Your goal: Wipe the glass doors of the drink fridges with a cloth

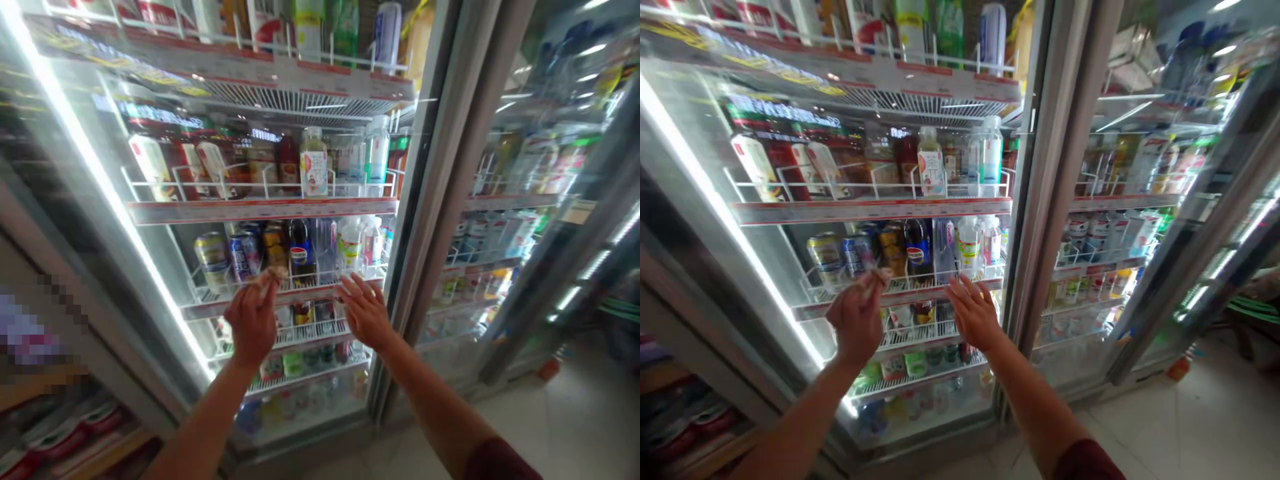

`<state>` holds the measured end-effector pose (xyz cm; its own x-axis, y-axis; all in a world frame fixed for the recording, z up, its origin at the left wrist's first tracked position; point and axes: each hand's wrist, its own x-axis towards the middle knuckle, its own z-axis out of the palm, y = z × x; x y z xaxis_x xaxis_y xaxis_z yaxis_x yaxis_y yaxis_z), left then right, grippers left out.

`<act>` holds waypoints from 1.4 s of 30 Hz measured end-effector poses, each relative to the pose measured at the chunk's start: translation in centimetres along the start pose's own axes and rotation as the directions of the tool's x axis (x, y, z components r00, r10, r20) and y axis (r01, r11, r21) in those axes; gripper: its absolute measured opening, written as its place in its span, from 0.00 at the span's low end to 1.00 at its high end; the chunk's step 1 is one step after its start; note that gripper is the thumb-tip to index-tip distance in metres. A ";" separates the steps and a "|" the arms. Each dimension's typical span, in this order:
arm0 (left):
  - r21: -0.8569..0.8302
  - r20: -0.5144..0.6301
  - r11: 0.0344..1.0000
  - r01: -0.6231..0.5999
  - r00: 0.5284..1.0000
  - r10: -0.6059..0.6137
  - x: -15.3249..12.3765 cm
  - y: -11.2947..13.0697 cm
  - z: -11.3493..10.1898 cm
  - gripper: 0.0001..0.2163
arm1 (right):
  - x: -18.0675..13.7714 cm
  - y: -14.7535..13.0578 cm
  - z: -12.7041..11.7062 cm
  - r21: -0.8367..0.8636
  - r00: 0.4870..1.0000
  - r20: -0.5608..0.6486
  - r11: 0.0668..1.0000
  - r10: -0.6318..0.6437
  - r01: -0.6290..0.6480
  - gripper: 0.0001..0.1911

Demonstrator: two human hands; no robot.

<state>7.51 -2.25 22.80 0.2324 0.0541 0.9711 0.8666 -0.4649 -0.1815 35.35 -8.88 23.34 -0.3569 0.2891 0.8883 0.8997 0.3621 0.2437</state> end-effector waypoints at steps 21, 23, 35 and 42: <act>-0.010 -0.141 0.980 0.197 0.970 -0.196 8.8 12.0 6.7 0.29 | -16.2 11.8 3.7 -0.087 0.940 -0.127 0.941 0.316 -0.328 0.45; -0.018 -0.184 0.972 0.233 0.955 -0.232 10.6 12.9 7.2 0.29 | -16.2 11.6 3.6 -0.087 0.941 -0.120 0.941 0.315 -0.326 0.46; -0.387 0.089 0.921 0.038 0.996 -0.004 -1.1 22.1 11.4 0.31 | -16.0 24.8 -2.2 -0.196 0.752 -0.299 0.734 0.587 -0.651 0.34; -0.259 0.124 0.966 0.021 0.992 0.012 -0.7 21.9 11.1 0.32 | -19.8 28.4 1.0 -0.133 0.791 -0.236 0.788 0.564 -0.601 0.35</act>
<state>31.21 -2.71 16.41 0.2960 0.1579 0.9421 0.7269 -0.6770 -0.1150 67.75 -3.44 12.29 0.2843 0.2238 0.9322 0.9569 -0.0067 -0.2902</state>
